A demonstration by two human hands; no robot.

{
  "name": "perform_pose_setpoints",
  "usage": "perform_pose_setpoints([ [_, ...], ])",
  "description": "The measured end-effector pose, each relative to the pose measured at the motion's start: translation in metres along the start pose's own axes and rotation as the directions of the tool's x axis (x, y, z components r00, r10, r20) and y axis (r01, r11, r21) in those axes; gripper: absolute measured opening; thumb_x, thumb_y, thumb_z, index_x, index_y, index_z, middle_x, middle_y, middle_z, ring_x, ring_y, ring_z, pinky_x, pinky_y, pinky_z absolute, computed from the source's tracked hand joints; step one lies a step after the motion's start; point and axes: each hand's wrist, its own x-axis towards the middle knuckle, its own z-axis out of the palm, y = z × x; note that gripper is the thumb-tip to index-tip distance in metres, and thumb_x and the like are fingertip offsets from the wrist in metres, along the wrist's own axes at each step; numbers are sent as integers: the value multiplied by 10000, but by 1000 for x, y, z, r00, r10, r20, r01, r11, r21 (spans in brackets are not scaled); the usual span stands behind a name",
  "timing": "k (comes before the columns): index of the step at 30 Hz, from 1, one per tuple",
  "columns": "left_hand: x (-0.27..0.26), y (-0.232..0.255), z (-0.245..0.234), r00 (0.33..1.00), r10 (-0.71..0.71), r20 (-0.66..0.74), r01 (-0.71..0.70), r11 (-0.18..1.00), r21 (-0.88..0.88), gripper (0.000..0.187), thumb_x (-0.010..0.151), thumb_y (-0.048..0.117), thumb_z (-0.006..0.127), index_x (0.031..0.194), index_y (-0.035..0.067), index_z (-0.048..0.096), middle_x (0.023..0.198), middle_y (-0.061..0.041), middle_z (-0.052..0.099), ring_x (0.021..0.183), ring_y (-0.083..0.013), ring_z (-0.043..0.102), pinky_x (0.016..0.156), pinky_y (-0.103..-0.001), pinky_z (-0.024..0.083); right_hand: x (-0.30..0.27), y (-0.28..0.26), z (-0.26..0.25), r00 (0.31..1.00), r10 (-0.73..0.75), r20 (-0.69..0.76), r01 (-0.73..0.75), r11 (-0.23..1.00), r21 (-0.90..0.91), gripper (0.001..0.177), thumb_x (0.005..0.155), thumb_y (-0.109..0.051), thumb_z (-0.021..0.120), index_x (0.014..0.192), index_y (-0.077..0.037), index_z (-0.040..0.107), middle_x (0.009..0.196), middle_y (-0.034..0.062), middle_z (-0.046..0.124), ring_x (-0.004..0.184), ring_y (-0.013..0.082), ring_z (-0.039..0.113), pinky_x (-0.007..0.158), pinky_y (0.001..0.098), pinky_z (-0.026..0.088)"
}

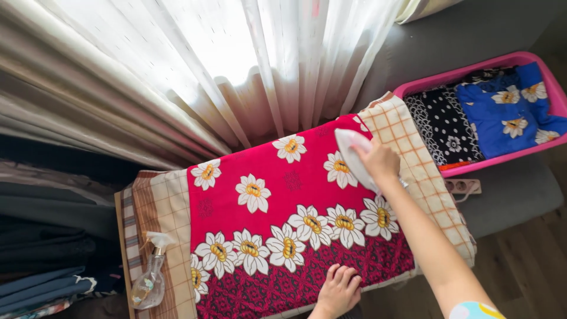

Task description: The recorder irons various items of clothing and folds them before placing them in a laundry basket.

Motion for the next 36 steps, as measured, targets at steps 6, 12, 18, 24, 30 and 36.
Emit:
perform_pose_setpoints([
  [6, -4, -8, 18, 1000, -5, 16, 6, 998, -63, 362, 861, 292, 739, 1174, 128, 660, 1275, -64, 588, 1276, -258, 541, 1185, -485, 352, 66, -15, 16, 992, 5, -126, 6, 996, 86, 600, 896, -649, 675, 1008, -63, 737, 818, 249, 730, 767, 464, 716, 643, 572, 554],
  [12, -6, -8, 36, 993, 70, -98, -66, 997, 46, 363, 865, 399, 725, 1146, 178, 662, 1251, -37, 587, 1242, -226, 577, 1146, -475, 407, 80, -10, 8, 999, 15, -48, -10, 995, 96, 590, 864, -651, 690, 998, -80, 760, 883, 243, 745, 839, 449, 725, 723, 552, 569],
  [18, -6, 2, 27, 996, 25, -91, -24, 1000, 11, 254, 909, 317, 773, 1070, 180, 632, 1203, -41, 576, 1210, -228, 556, 1135, -479, 409, 8, 18, 9, 996, -1, 85, -12, 989, 147, 644, 830, -704, 683, 950, -77, 767, 917, 236, 737, 890, 446, 718, 759, 547, 569],
  [24, 8, 2, 7, 997, 14, -78, -14, 1000, -3, 304, 861, 274, 781, 1121, 177, 657, 1239, -35, 586, 1228, -244, 549, 1147, -472, 383, -51, 28, -10, 991, 36, 126, -36, 999, 1, 661, 882, -728, 626, 925, -75, 723, 838, 231, 747, 826, 438, 734, 698, 548, 584],
  [30, 7, -1, 5, 997, -10, -81, 8, 1000, -24, 231, 883, 252, 767, 1078, 203, 654, 1239, -24, 603, 1218, -235, 555, 1133, -457, 394, 15, 18, -3, 1000, 8, 4, -9, 993, 120, 615, 883, -671, 665, 937, -62, 732, 860, 240, 743, 812, 446, 719, 695, 562, 563],
  [36, 5, 0, -4, 998, 7, -66, -9, 999, -32, 233, 882, 257, 767, 1073, 187, 653, 1227, -23, 602, 1209, -241, 556, 1127, -465, 394, 6, 31, 9, 995, 15, 96, -27, 992, 125, 686, 831, -722, 657, 970, -61, 781, 877, 246, 735, 842, 436, 731, 745, 541, 581],
])
